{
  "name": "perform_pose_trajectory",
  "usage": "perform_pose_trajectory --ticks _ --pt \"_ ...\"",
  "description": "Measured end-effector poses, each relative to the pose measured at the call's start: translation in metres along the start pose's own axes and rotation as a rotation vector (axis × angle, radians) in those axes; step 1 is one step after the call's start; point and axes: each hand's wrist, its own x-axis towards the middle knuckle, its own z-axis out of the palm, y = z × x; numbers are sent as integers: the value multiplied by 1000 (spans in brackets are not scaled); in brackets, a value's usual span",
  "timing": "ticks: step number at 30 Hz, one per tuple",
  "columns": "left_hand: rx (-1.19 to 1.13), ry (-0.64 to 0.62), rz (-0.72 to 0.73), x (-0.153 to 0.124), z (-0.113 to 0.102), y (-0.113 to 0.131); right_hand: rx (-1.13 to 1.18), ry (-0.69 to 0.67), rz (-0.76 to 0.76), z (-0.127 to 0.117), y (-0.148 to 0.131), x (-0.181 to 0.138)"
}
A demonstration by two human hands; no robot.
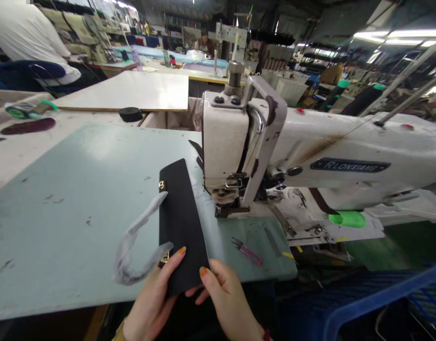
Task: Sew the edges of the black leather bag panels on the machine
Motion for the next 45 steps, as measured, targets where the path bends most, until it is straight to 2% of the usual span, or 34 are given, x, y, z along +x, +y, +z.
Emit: perform_pose_trajectory --ticks 6,13,19,29,31,34,36,45 --pt "199 -48 128 24 18 35 -142 -23 -45 -18 -22 22" --pt "196 -212 177 60 50 60 -134 143 -119 -25 -33 59" --pt "226 -216 160 73 71 71 -111 235 -139 -32 -33 74" --pt "240 -185 114 81 67 73 -112 258 -165 -29 -30 75" --pt "294 -235 104 81 63 75 -114 274 -174 -28 -32 73" --pt "410 -382 104 79 55 81 -132 297 -170 -26 -34 70" --pt "459 -420 105 77 50 84 -139 281 -165 -24 -35 69" --pt "472 -331 123 79 53 85 -97 294 -195 -17 -27 70"
